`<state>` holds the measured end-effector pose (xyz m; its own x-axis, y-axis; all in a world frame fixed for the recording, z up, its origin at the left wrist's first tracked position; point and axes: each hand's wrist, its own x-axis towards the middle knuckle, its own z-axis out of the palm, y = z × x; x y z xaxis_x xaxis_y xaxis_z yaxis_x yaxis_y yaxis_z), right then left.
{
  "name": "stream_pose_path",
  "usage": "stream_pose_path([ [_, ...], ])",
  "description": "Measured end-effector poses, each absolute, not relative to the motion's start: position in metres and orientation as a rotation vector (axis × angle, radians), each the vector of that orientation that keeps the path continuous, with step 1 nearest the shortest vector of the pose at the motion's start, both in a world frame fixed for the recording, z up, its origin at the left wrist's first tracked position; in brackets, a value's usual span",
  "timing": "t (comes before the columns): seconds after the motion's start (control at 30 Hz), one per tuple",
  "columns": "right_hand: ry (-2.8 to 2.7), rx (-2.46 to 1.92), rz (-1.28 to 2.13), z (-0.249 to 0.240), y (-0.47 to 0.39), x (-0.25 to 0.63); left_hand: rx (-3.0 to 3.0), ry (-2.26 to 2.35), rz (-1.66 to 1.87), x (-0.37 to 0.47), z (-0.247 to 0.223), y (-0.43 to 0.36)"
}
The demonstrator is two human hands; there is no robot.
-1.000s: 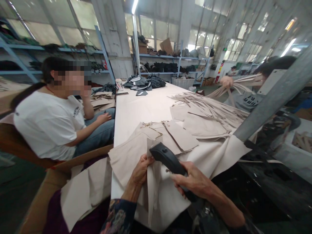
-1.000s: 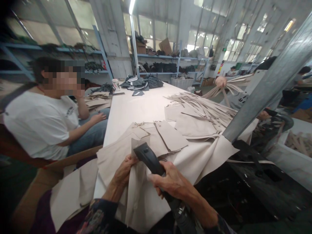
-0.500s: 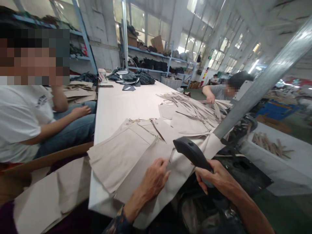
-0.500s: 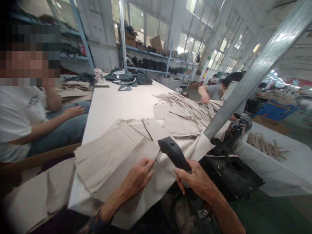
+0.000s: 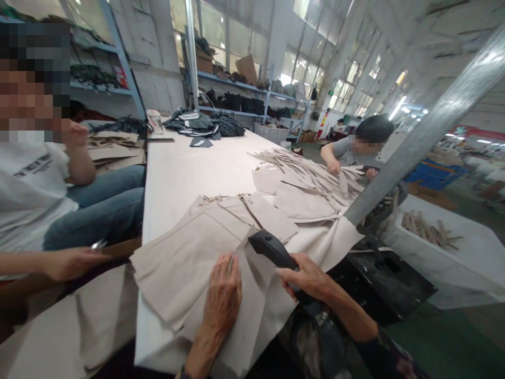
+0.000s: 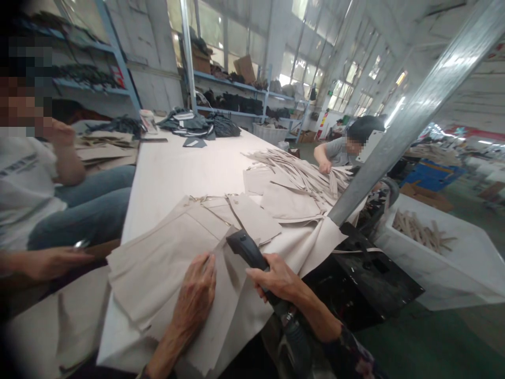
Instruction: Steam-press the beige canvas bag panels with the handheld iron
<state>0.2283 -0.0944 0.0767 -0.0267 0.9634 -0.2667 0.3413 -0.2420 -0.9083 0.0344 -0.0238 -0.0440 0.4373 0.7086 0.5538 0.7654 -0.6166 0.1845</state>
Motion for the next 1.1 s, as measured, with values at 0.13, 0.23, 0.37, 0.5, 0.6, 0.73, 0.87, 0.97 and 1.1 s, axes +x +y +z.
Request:
stream_pose_path([
  [0.13, -1.337, -1.648, 1.248, 0.073, -0.053, 0.226, -2.615, -1.320, -0.885, 0.033, -0.044, -0.025],
  [0.23, -1.313, -1.657, 1.173, 0.079, -0.035, 0.229, -2.616, -1.329, -0.897, 0.033, -0.044, -0.025],
  [0.37, -1.291, -1.641, 1.137, 0.097, -0.046, 0.239, -2.572, -1.399, -0.998, 0.034, -0.042, -0.026],
  [0.5, -1.290, -1.644, 1.190, 0.105, -0.083, 0.243, -2.504, -1.513, -1.052, 0.035, -0.038, -0.027],
  [0.6, -1.333, -1.643, 1.280, 0.095, -0.097, 0.239, -2.499, -1.552, -1.117, 0.034, -0.037, -0.027],
  [0.73, -1.346, -1.587, 1.357, 0.076, -0.082, 0.227, -2.494, -1.565, -1.146, 0.032, -0.037, -0.025],
  [0.87, -1.304, -1.579, 1.266, 0.075, -0.058, 0.224, -2.556, -1.607, -1.082, 0.031, -0.033, -0.021],
  [0.97, -1.303, -1.550, 1.166, 0.087, -0.063, 0.233, -2.624, -1.643, -1.031, 0.027, -0.018, -0.009],
  [1.1, -1.265, -1.566, 1.110, 0.107, -0.093, 0.251, -2.454, -1.458, -1.005, 0.008, 0.038, 0.021],
])
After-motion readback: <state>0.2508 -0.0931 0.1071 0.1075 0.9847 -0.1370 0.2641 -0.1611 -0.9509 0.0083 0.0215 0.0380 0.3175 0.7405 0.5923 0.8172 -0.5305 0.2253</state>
